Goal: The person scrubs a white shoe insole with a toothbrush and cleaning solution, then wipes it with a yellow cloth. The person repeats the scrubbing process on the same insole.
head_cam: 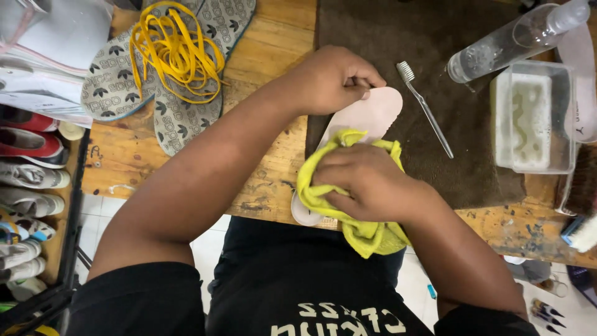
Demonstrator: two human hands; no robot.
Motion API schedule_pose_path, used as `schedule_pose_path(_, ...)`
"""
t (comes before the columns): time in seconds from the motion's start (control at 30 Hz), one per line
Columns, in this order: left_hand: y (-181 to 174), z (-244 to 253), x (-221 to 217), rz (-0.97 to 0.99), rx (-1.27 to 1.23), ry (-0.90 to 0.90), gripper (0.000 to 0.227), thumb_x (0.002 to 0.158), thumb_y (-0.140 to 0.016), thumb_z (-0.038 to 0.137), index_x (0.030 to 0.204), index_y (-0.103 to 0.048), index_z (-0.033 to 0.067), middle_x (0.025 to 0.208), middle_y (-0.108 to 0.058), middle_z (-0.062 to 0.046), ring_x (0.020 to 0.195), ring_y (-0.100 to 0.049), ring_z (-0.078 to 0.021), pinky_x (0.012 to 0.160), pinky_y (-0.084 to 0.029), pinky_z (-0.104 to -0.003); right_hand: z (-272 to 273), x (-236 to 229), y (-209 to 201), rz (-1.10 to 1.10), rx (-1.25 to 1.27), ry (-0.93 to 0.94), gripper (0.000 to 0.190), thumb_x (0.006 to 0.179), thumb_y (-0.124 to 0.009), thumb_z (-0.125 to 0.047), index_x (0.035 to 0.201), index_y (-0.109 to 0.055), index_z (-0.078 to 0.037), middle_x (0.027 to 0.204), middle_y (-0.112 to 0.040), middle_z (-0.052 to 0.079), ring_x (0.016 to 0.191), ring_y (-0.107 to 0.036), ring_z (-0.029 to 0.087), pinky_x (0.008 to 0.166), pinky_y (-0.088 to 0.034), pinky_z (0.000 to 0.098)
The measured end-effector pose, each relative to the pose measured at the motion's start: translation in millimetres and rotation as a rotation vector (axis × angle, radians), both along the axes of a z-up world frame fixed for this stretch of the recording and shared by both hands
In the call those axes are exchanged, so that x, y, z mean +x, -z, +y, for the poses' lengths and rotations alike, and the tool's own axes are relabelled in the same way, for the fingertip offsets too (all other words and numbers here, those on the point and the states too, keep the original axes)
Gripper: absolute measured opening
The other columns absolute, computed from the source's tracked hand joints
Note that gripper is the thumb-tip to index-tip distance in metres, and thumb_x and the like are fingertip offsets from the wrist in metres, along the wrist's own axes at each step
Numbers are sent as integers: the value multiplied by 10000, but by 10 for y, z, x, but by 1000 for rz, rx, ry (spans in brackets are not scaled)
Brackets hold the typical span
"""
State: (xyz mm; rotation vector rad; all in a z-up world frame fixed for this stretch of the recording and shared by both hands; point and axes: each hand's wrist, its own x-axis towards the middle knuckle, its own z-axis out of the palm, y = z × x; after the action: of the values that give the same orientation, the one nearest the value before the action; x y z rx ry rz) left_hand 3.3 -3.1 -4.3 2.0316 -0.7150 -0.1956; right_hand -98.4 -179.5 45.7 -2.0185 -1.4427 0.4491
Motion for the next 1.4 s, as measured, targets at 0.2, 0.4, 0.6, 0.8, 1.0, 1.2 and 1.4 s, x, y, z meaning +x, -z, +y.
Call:
schedule_pose_path(0.2, 132, 1, 0, 6, -100, 1, 249, 916, -715, 171, 1151, -777, 226, 1005, -823, 90, 885, -759, -21, 763, -540, -208, -583, 64, 511, -68, 419, 637, 309, 945, -592, -60, 1250, -583, -11, 1200, -636, 148, 1040, -628, 244, 916, -513, 353)
schedule_pose_path(0.4, 70, 14, 9, -63, -44, 3, 338, 840, -718, 89, 1138, -788, 233, 1080, -815, 44, 944, -758, -125, 760, -544, -286, -329, 186, 322, -490, 95, 737, 243, 936, -704, -136, 1159, -698, -39, 1066, -680, 120, 895, -671, 315, 738, -512, 411)
schedule_pose_path(0.6, 31, 10, 19, -51, -9, 5, 312, 879, -638, 93, 1088, -790, 268, 1025, -812, 99, 900, -734, -96, 693, -523, -319, -157, 164, 239, -550, -97, 524, 175, 900, -696, -105, 1071, -664, -86, 980, -614, 72, 815, -623, 311, 570, -449, 442)
schedule_pose_path(0.8, -5, 11, 26, 19, -46, 28, 265, 892, -674, 109, 1087, -806, 231, 878, -790, 107, 764, -686, -46, 649, -500, -292, 62, 21, 130, -228, 7, 190, 185, 861, -684, -78, 1042, -718, -77, 978, -706, 78, 881, -695, 268, 667, -554, 420)
schedule_pose_path(1.0, -34, -6, 3, 66, 24, -24, 262, 883, -684, 153, 1081, -804, 276, 829, -754, 160, 725, -654, -31, 651, -478, -277, 31, -2, -94, 88, 5, -28, 103, 889, -691, -206, 937, -711, -117, 851, -680, 40, 726, -666, 272, 623, -462, 399)
schedule_pose_path(1.2, 78, 16, 22, -71, -55, 11, 260, 905, -645, 181, 1104, -789, 266, 1055, -816, 81, 900, -756, -86, 734, -540, -277, -505, 63, 218, -242, 310, 797, 165, 902, -637, -43, 1059, -637, 8, 1027, -657, 157, 901, -620, 273, 809, -493, 383)
schedule_pose_path(1.4, -112, 14, -41, 87, 9, -19, 293, 913, -650, 149, 1114, -792, 308, 1058, -822, 100, 924, -756, -57, 769, -543, -246, -441, 186, 249, -636, 114, 755, 182, 946, -714, -81, 1109, -701, -1, 1070, -707, 194, 952, -674, 393, 843, -526, 459)
